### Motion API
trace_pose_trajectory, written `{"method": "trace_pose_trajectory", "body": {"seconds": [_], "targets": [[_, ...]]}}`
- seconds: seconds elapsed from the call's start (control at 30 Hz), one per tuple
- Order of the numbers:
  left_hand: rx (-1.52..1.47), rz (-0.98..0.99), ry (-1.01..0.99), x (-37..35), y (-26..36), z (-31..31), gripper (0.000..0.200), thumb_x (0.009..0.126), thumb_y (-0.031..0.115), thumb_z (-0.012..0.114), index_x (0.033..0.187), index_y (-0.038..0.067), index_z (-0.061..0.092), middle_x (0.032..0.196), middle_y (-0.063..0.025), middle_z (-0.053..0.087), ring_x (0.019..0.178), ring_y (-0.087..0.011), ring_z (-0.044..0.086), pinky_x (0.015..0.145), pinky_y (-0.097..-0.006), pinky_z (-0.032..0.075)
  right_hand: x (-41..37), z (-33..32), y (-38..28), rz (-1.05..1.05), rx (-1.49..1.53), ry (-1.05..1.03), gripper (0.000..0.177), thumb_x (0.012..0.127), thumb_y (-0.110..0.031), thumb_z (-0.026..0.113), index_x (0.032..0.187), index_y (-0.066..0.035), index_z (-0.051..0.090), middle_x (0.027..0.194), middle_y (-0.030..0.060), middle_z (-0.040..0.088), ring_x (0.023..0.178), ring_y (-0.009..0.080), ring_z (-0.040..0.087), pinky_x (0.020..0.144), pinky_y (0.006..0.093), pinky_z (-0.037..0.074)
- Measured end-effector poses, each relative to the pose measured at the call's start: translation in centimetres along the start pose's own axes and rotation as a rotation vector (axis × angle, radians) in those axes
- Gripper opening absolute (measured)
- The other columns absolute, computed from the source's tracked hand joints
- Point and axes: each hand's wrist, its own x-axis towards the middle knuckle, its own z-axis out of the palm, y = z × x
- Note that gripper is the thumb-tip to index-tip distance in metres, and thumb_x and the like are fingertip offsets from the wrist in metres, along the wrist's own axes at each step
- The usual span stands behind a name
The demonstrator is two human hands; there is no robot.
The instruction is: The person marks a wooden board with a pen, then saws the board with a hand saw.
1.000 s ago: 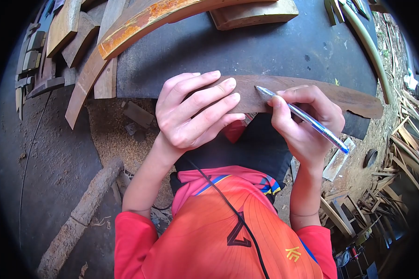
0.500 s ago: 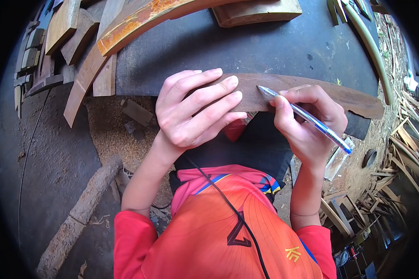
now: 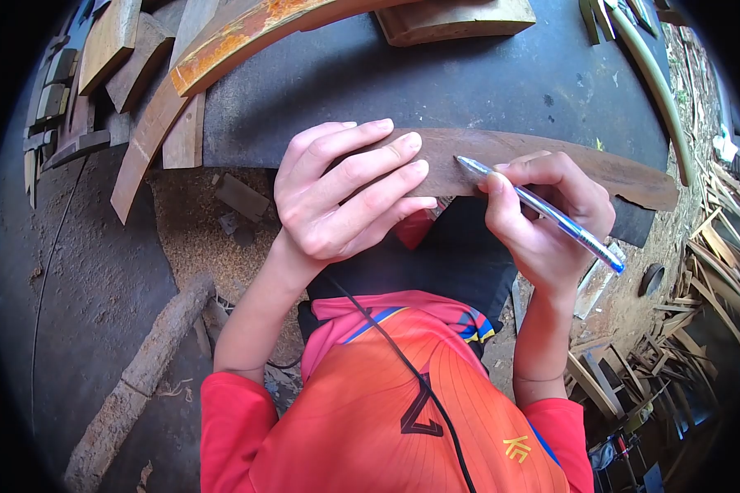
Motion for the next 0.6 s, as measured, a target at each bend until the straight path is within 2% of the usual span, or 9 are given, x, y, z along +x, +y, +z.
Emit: {"method": "trace_pose_trajectory", "body": {"seconds": [0.17,0.37,0.6], "targets": [[0.0,0.004,0.0,-0.03,-0.06,-0.01,0.035,0.082,0.032,0.093,0.109,0.01,0.085,0.114,-0.0065,0.083,0.112,-0.0276,0.076,0.096,-0.0441,0.058,0.09,0.05,0.27,-0.039,0.011,0.001,0.013,0.08,-0.006,0.088,0.082,-0.004,0.076,0.076,0.0047,0.079,0.061,0.0078,0.07,0.058,0.0222,0.051],[-0.002,0.005,0.006,-0.01,-0.07,0.05,0.035,0.083,0.033,0.092,0.109,0.01,0.085,0.113,-0.0066,0.083,0.112,-0.0277,0.076,0.096,-0.0442,0.058,-0.04,-0.15,-0.07,0.013,0.0,-0.014,0.013,0.079,-0.007,0.088,0.082,-0.004,0.075,0.075,0.0042,0.078,0.06,0.007,0.068,0.057,0.0217,0.051],[-0.002,0.004,0.007,-0.02,-0.04,0.05,0.034,0.083,0.032,0.092,0.109,0.01,0.085,0.113,-0.0067,0.083,0.112,-0.0279,0.076,0.096,-0.0441,0.058,-0.03,-0.12,-0.01,0.008,0.004,-0.007,0.013,0.079,-0.006,0.088,0.082,-0.004,0.075,0.075,0.0049,0.079,0.062,0.0083,0.071,0.059,0.0226,0.053]]}}
